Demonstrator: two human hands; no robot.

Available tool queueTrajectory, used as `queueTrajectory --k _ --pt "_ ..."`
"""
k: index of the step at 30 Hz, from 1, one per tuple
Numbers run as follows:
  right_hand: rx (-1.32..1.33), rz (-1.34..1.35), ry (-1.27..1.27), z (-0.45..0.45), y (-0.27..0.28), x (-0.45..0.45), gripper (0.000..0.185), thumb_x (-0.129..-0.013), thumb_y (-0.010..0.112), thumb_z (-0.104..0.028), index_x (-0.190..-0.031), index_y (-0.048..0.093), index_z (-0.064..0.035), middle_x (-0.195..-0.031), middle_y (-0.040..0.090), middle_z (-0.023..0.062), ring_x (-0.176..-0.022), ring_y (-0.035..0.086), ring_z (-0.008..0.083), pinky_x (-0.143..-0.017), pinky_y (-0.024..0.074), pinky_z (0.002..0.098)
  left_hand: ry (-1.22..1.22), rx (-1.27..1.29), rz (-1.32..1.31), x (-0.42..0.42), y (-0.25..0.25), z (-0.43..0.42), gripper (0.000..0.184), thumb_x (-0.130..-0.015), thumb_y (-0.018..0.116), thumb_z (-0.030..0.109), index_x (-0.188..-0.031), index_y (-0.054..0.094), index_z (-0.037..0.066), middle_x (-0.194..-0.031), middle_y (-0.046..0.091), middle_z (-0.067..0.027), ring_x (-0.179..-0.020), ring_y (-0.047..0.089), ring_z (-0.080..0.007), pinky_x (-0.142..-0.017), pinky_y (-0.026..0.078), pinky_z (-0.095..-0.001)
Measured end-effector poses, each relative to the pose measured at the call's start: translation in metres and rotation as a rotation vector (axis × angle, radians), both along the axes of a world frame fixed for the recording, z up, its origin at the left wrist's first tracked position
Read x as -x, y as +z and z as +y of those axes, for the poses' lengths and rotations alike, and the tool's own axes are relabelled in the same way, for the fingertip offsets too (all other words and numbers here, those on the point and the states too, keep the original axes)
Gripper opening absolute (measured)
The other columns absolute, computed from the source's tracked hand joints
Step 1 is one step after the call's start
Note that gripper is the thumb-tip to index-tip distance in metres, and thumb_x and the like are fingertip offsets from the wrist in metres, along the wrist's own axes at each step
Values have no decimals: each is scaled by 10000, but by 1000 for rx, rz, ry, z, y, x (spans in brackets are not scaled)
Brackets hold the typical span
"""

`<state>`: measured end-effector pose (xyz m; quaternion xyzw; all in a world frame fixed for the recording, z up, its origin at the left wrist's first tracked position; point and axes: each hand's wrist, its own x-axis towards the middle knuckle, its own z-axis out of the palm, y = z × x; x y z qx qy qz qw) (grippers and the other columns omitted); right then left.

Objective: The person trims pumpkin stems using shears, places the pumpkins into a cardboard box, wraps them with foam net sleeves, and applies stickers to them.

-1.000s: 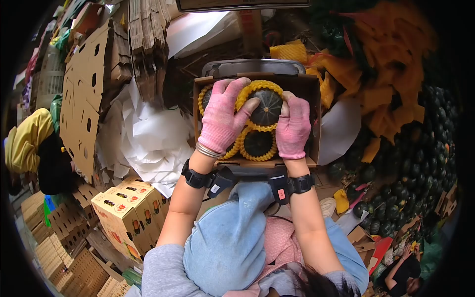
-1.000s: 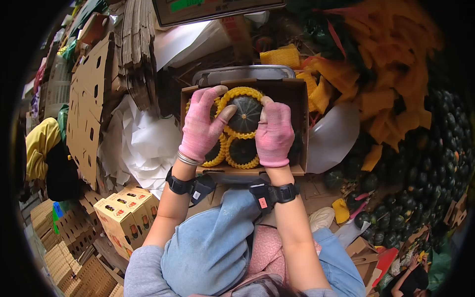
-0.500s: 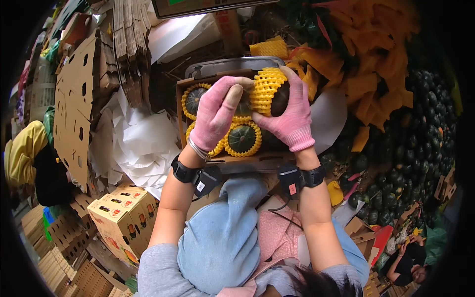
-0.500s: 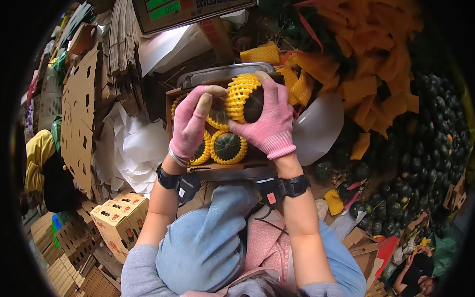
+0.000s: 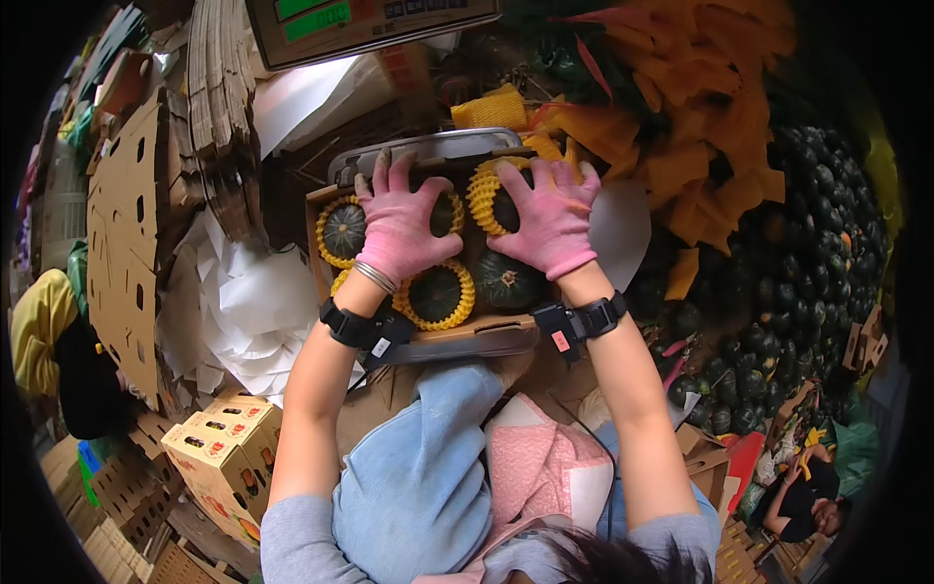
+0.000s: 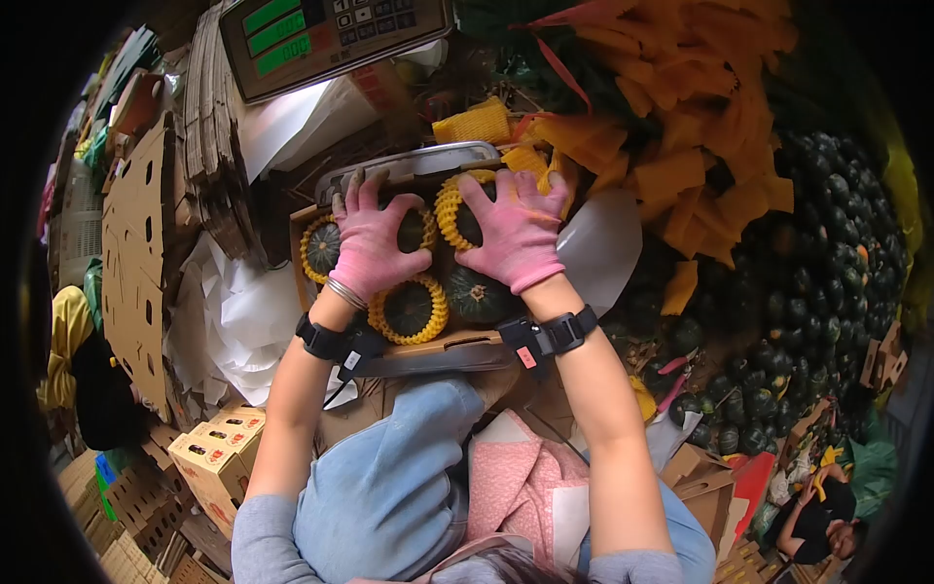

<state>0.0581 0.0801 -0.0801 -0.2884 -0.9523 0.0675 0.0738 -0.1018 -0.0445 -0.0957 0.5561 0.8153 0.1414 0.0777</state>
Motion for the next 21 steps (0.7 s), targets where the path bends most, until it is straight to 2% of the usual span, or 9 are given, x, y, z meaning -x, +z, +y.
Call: queueTrajectory --k 3,6,9,10,11,13,16,19,21 --pt "16 -413 -18 -8 1 33 721 -609 762 -456 -1260 519 -262 -1063 580 76 -1117 496 281 -955 255 566 16 -23 -30 -2 -1 1 625 -518 751 367 -1116 611 248 -1404 345 -207 -1323 225 -466 -1108 152 -554" --pt "-61 -596 -49 -16 -15 56 675 -662 748 -442 -1255 515 -218 -1158 585 122 -1150 489 282 -1006 270 569 -55 11 30 -4 3 0 727 -543 777 372 -1226 564 240 -1430 308 -216 -1323 222 -472 -1105 153 -569" --pt "316 -77 123 11 8 5 654 -719 712 -439 -1270 502 -158 -1135 599 126 -1143 492 329 -1012 327 498 -108 -46 52 -15 19 -11 809 -552 801 346 -1294 503 226 -1438 295 -215 -1326 225 -471 -1105 156 -569" --pt "541 247 -51 24 -1 -17 645 -741 695 -432 -1278 493 -136 -1158 586 135 -1143 489 346 -1012 345 464 -208 -97 -18 -21 35 -13 857 -537 827 320 -1308 471 209 -1425 309 -202 -1329 241 -457 -1099 163 -578" --pt "773 562 -229 38 -16 -38 638 -764 677 -425 -1286 483 -114 -1180 574 145 -1143 486 362 -1012 363 431 -327 -119 -13 -26 41 -14 769 -541 815 275 -1242 507 208 -1374 381 -154 -1296 315 -403 -1091 176 -581" --pt "117 43 -530 68 -51 -64 599 -797 671 -403 -1275 477 -99 -1161 547 161 -1060 573 324 -898 475 395 -562 -149 -17 -35 50 -13 614 -573 769 197 -1147 553 210 -1295 477 -94 -1223 422 -326 -1076 210 -583" --pt "-145 -180 -375 68 -81 -58 578 -775 680 -415 -1220 499 -94 -1186 523 151 -1029 562 342 -910 455 406 -756 -42 -29 -51 37 -2 433 -656 666 97 -1063 583 221 -1211 550 -58 -1104 521 -259 -1051 275 -576" --pt "32 -381 -311 89 -100 -49 372 -803 643 -352 -1063 591 -91 -1098 567 132 -991 577 333 -854 466 419 -779 -14 -22 -50 44 5 403 -677 672 134 -1060 601 235 -1204 561 -73 -1070 531 -256 -1029 308 -558" --pt "125 -304 -266 92 -101 -46 289 -821 618 -315 -1007 607 -95 -1044 585 124 -959 588 328 -814 478 425 -644 -199 -124 -34 86 -4 370 -685 705 189 -1044 622 218 -1201 564 -84 -1046 536 -260 -1000 342 -535"
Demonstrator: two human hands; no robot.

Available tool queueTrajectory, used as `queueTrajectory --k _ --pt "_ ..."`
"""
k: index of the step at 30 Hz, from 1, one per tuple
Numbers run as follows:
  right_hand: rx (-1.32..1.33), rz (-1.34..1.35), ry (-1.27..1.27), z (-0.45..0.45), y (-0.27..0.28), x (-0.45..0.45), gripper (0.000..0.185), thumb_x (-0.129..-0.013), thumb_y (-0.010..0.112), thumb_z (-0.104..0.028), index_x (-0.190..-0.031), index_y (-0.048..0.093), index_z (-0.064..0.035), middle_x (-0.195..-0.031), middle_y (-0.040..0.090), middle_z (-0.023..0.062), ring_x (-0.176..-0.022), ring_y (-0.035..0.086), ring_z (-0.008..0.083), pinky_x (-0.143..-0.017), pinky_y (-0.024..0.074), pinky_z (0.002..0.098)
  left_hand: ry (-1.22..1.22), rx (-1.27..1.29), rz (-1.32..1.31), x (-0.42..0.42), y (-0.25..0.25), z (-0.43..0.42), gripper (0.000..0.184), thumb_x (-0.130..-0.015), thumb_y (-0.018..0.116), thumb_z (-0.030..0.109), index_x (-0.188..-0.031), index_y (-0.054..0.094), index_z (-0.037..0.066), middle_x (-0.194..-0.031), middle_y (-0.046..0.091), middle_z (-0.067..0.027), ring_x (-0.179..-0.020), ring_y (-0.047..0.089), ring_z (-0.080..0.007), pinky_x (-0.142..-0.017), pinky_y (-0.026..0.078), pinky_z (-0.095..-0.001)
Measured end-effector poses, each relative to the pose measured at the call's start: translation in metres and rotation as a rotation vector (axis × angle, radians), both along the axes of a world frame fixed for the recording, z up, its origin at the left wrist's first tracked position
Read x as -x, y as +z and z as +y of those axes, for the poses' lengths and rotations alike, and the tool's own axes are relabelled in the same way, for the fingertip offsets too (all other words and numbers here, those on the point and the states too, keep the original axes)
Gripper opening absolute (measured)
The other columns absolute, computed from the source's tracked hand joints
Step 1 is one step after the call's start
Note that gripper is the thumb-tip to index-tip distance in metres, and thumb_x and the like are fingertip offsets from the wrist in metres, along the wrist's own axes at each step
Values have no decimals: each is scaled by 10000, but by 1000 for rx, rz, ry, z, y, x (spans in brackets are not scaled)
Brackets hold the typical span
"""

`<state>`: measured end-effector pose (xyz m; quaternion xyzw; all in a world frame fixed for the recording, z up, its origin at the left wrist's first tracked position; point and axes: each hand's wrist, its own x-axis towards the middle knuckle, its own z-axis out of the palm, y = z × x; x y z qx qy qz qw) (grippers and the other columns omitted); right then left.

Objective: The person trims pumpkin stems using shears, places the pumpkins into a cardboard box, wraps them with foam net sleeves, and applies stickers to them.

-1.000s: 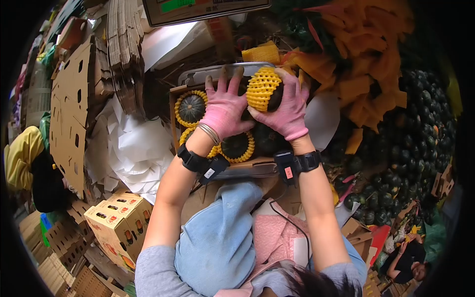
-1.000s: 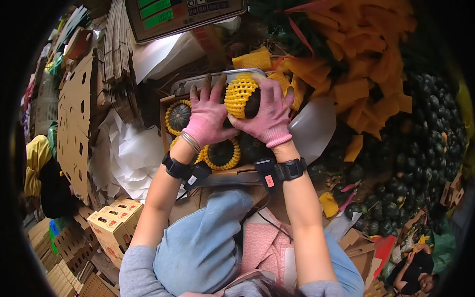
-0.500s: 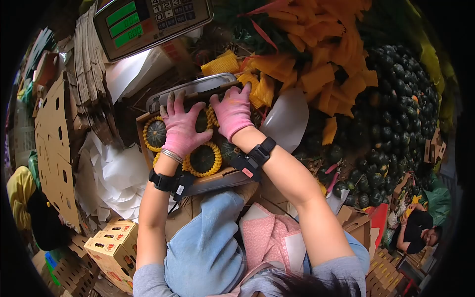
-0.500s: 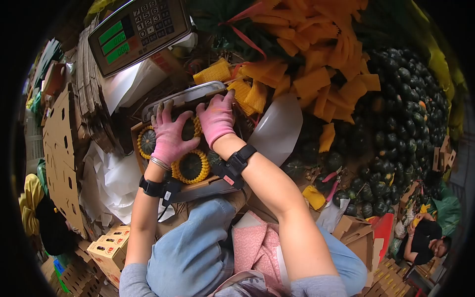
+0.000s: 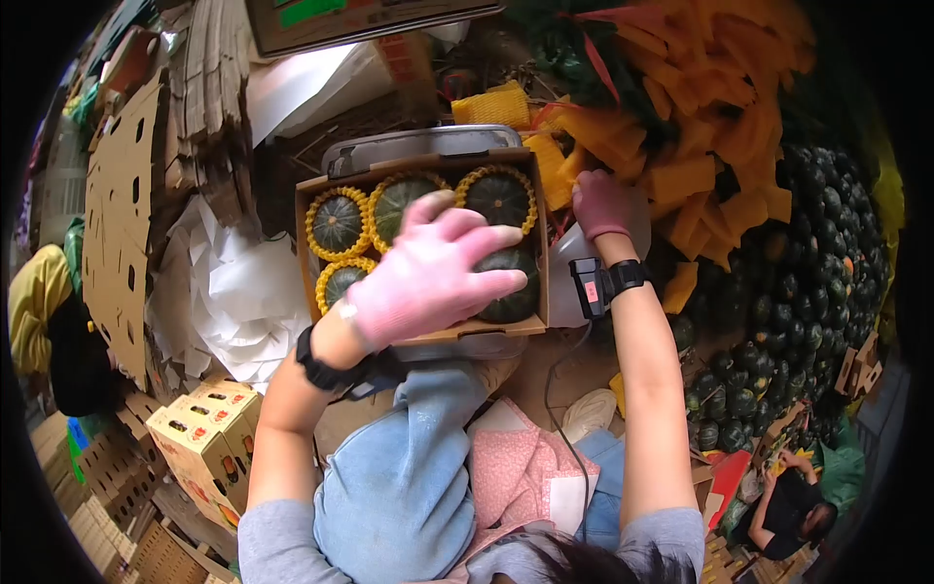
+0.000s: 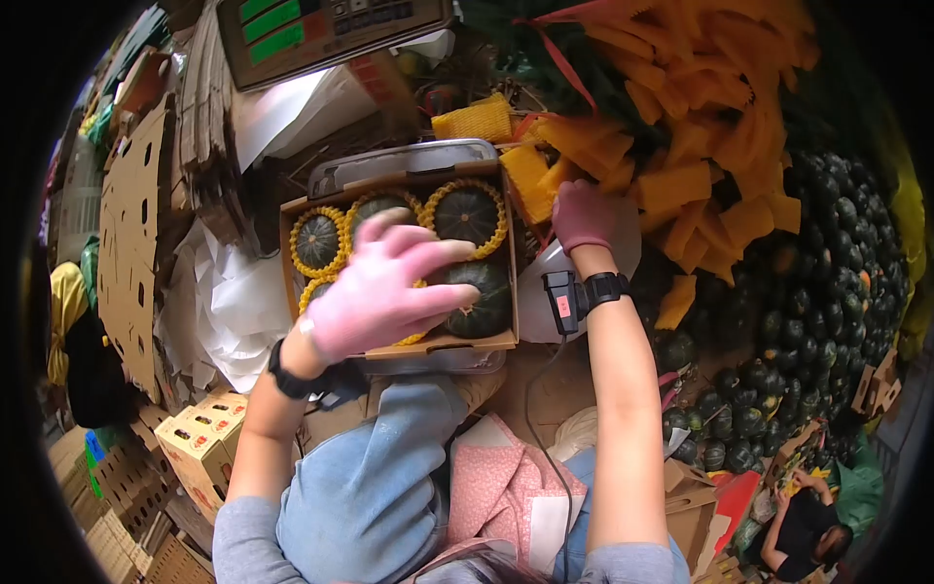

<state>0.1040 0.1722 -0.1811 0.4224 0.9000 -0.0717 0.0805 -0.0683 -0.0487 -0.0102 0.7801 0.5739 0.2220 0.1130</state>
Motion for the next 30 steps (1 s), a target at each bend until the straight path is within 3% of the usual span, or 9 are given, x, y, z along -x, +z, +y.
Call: queueTrajectory --k 2,4,5,8,22,24,26,28,30 --pt "-46 118 -28 0 3 -10 219 -851 577 -291 -970 615 -111 -986 603 112 -882 613 328 -728 504 441 392 -354 -334 9 41 -40 302 -768 709 287 -1048 640 193 -1174 586 -92 -1069 541 -268 -1005 352 -531" --pt "-22 352 -218 -18 19 -12 193 -850 585 -285 -951 616 -123 -987 610 115 -866 617 345 -703 511 451 248 -1049 -792 11 81 -57 403 -897 525 532 -1128 600 212 -1175 583 -110 -1112 528 -337 -1025 329 -595" --pt "-67 511 -241 -29 28 -17 177 -849 595 -268 -942 614 -119 -981 614 118 -847 618 355 -694 513 448 125 -1217 -790 9 97 -58 402 -892 532 527 -1127 598 207 -1170 582 -110 -1106 529 -336 -1018 334 -591" --pt "-76 895 -301 -66 56 -34 147 -815 664 -160 -910 608 -64 -904 615 131 -749 615 354 -660 509 405 -92 -1164 -556 -9 128 -58 401 -879 553 509 -1121 593 193 -1155 581 -110 -1090 533 -332 -996 349 -579" --pt "83 1051 -441 -130 94 -77 112 -807 662 -50 -875 580 -13 -833 552 82 -676 553 183 -627 457 266 -108 -1155 -545 -11 135 -70 421 -815 652 428 -1097 569 126 -1083 572 -110 -1016 554 -314 -894 419 -523" --pt "77 1079 -394 -137 96 -82 112 -821 658 -56 -866 565 -11 -831 540 81 -676 538 185 -632 448 265 -46 -1131 -583 -2 124 -69 427 -806 666 416 -1094 566 117 -1072 571 -110 -1005 557 -311 -880 429 -515" --pt "88 1090 -343 -143 104 -86 137 -865 638 -107 -856 540 -13 -809 520 83 -677 516 199 -647 444 275 119 -919 -624 3 89 -61 434 -797 680 404 -1090 562 107 -1062 569 -110 -995 560 -309 -865 439 -507" --pt "138 1084 -435 -155 104 -89 162 -888 624 -141 -847 531 -15 -774 515 92 -654 505 199 -632 443 283 222 -326 -469 -5 36 -31 442 -788 694 393 -1087 559 98 -1052 568 -110 -984 563 -306 -850 449 -499" --pt "200 1058 -550 -166 99 -91 165 -897 626 -143 -842 534 -18 -717 532 79 -606 513 161 -591 452 280 193 160 -159 -24 -17 -7 575 -751 729 339 -1230 516 103 -1029 536 -192 -927 550 -369 -797 468 -462"
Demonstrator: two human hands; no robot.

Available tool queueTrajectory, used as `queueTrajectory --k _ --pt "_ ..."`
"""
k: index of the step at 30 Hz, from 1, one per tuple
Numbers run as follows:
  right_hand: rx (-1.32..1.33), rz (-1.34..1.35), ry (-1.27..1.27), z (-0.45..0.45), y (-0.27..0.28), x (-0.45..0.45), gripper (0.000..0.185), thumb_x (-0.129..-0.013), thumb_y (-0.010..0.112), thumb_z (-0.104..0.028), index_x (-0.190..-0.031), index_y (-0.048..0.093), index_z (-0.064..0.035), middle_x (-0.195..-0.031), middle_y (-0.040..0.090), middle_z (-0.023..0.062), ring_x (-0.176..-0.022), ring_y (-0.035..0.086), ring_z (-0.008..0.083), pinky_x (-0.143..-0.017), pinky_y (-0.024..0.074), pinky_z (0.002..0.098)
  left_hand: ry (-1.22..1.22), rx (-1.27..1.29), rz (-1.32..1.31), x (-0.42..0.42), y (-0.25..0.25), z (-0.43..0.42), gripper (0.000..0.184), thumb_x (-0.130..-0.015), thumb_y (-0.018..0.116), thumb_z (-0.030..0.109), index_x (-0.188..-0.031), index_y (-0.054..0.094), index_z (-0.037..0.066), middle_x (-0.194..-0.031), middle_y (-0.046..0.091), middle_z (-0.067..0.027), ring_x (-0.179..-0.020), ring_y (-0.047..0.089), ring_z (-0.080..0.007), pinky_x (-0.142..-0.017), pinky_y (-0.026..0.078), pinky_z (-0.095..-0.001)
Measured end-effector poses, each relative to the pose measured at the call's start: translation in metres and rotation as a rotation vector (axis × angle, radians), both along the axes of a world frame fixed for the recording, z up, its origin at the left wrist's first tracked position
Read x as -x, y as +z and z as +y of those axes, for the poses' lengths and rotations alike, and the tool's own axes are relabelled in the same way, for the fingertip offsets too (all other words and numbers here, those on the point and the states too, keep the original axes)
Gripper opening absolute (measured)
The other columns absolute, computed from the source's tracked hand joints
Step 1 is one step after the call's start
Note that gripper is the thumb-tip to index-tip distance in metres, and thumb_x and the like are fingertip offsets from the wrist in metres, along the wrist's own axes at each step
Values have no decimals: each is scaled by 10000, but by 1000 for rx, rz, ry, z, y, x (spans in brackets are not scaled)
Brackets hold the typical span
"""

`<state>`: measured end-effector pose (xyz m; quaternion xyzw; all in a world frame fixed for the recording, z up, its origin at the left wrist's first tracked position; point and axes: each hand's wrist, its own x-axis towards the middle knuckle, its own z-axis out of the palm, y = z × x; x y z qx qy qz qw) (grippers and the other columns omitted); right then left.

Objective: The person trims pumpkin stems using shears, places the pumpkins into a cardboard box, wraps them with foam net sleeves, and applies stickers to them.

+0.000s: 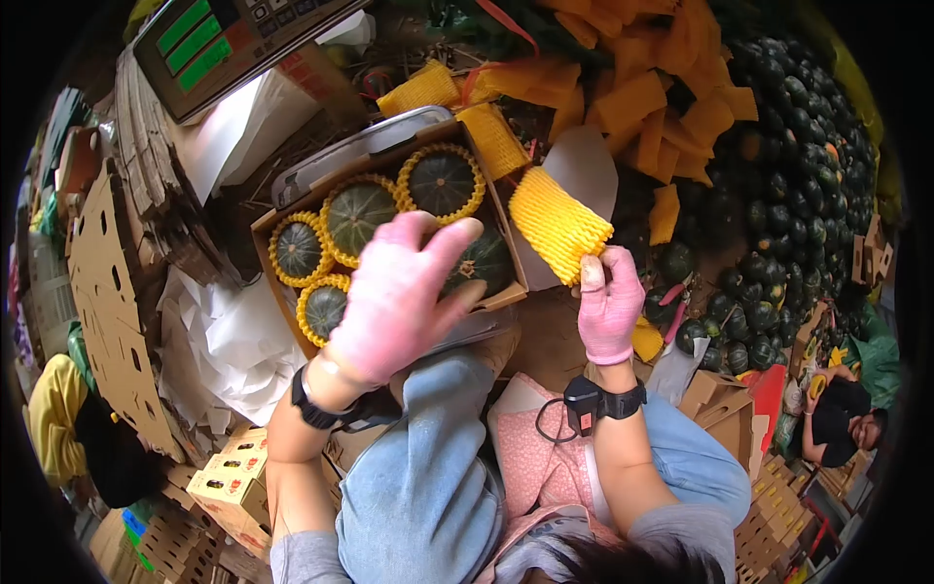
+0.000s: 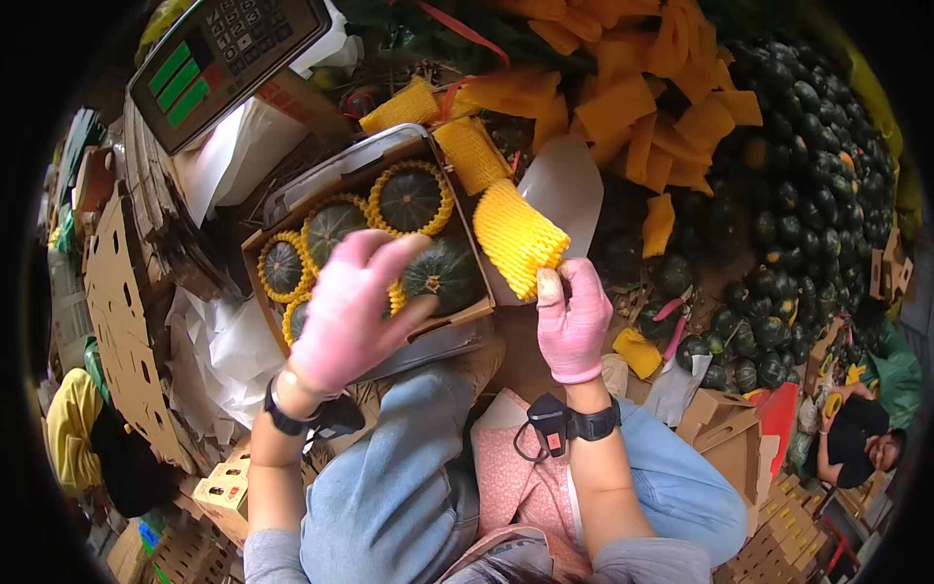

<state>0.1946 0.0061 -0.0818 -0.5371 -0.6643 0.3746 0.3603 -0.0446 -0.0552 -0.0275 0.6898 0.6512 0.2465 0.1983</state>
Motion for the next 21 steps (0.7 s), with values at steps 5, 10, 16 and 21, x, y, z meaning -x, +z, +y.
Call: queueTrajectory --k 5,10,16,21 --pt "12 -55 -37 -4 2 -1 155 -788 637 7 -930 578 -9 -837 635 66 -727 644 128 -693 528 259 136 420 222 -50 -43 16 625 -745 708 415 -1285 481 199 -1034 494 -233 -887 547 -379 -750 475 -464" --pt "50 -308 99 -5 9 5 259 -771 585 5 -1028 596 -21 -918 603 104 -788 629 221 -711 521 320 262 387 116 -49 -56 16 733 -617 739 448 -1232 477 147 -1034 500 -237 -921 542 -382 -788 465 -466" --pt "-67 -365 113 1 1 -5 131 -827 639 -109 -921 613 -20 -887 596 125 -786 600 296 -708 491 358 329 -35 -182 -18 -23 3 690 -552 779 322 -1114 477 61 -1030 532 -195 -947 548 -381 -850 460 -442" --pt "-166 -229 -31 4 19 18 203 -904 625 -199 -891 555 -9 -702 578 101 -606 566 188 -597 468 314 357 -302 200 24 -35 25 526 -643 782 186 -1102 543 90 -1188 518 -217 -1074 521 -397 -921 444 -459"
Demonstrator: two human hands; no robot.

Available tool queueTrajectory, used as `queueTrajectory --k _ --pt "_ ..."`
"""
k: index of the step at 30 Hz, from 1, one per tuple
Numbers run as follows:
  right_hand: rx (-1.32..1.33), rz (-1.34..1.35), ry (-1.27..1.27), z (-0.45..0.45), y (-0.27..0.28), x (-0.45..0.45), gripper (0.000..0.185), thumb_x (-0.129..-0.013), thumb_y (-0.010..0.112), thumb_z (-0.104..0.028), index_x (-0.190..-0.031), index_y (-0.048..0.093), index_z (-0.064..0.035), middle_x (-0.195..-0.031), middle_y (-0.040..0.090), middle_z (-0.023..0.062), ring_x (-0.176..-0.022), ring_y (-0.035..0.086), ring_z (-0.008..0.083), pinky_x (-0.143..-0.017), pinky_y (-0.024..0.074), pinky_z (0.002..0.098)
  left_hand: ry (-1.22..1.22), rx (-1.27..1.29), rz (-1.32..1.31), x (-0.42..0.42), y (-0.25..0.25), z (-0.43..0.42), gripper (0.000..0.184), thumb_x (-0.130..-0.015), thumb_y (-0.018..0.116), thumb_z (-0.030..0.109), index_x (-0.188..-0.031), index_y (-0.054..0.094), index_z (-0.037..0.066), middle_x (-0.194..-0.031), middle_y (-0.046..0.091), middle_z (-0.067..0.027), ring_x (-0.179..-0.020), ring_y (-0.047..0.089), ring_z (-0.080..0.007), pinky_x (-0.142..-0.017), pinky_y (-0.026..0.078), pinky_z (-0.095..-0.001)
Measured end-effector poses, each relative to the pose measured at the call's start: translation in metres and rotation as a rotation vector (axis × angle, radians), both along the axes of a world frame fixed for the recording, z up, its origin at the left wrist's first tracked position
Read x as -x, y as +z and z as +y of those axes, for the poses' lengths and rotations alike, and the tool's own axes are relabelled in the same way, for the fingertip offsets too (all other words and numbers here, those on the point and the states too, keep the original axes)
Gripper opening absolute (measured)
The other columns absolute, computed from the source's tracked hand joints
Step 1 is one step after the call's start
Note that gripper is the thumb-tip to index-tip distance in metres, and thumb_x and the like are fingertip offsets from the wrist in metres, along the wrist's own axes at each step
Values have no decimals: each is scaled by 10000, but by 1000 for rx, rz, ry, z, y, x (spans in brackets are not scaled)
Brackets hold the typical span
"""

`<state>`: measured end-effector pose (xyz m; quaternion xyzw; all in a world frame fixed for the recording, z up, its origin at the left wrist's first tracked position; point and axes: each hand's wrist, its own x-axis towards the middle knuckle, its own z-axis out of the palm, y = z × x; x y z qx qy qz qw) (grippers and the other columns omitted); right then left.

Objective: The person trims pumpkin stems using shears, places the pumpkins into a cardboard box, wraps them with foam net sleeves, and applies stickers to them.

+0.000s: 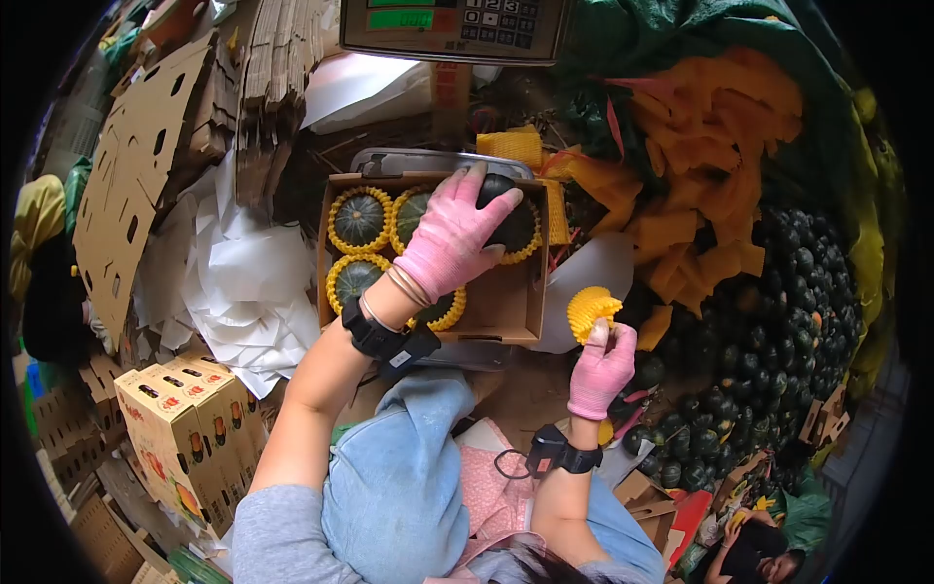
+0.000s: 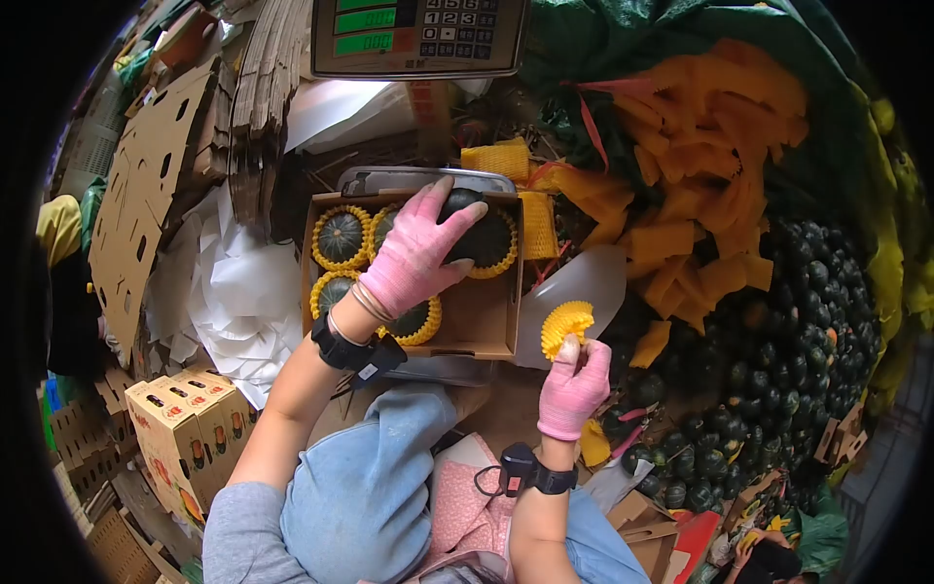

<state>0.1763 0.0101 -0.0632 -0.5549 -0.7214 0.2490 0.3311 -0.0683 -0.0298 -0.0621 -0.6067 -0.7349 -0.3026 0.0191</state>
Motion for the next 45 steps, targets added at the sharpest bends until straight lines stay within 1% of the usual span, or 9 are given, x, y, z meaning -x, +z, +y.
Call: queueTrajectory --k 8,17,25,30,31,34,38,41,45 --pt "76 507 135 -22 27 53 178 -805 703 -18 -884 543 -12 -878 574 23 -736 527 77 -703 463 219 -334 -71 -888 -45 24 -18 234 -861 638 193 -995 587 8 -891 577 -161 -821 589 -322 -714 479 -362" --pt "302 768 257 -20 35 58 251 -828 681 3 -998 499 -28 -964 533 25 -866 518 90 -838 442 249 -251 14 -836 -44 35 -28 394 -782 727 308 -1011 610 10 -913 618 -172 -845 626 -331 -736 511 -376" --pt "205 453 144 -16 31 72 484 -734 635 114 -1135 409 -34 -1046 487 61 -907 529 139 -847 459 269 -297 -155 -611 -47 11 -24 256 -820 632 108 -1059 604 20 -892 598 -147 -827 597 -351 -744 497 -356" --pt "409 519 290 5 22 51 128 -751 531 80 -826 579 -12 -776 547 -17 -728 541 89 -710 449 209 -276 213 -2190 -26 29 -34 184 -894 603 211 -905 615 28 -884 596 7 -822 553 -49 -698 457 -235" --pt "927 715 304 17 24 32 142 -738 571 44 -869 581 -9 -815 594 18 -737 585 131 -735 482 251 -376 278 -2083 -13 26 -38 195 -904 600 215 -817 600 40 -852 576 9 -765 521 -53 -666 424 -221" --pt "1260 1320 479 13 11 23 235 -719 567 145 -908 636 23 -960 685 105 -916 669 237 -875 520 343 -430 343 -1667 -8 25 -47 173 -898 601 166 -831 590 7 -882 556 -28 -828 520 -99 -737 417 -249" --pt "1079 1081 560 3 -1 26 252 -805 619 39 -1054 602 8 -1018 657 80 -950 639 200 -885 502 319 -633 113 -1274 -15 20 -45 205 -887 607 140 -1027 600 -10 -1197 592 -164 -1067 576 -275 -939 432 -359" --pt "792 1028 410 -14 14 66 194 -923 528 -71 -1111 550 -28 -1050 601 56 -980 585 166 -903 473 292 -528 -153 -941 -17 8 -39 221 -773 724 103 -962 628 41 -1110 624 -140 -1018 597 -305 -901 466 -389" --pt "649 775 460 -9 19 74 125 -806 567 34 -919 592 -12 -994 591 69 -905 563 151 -837 451 249 -511 -249 -680 -14 18 -38 230 -692 764 112 -881 638 75 -873 590 -56 -873 583 -288 -835 480 -358"
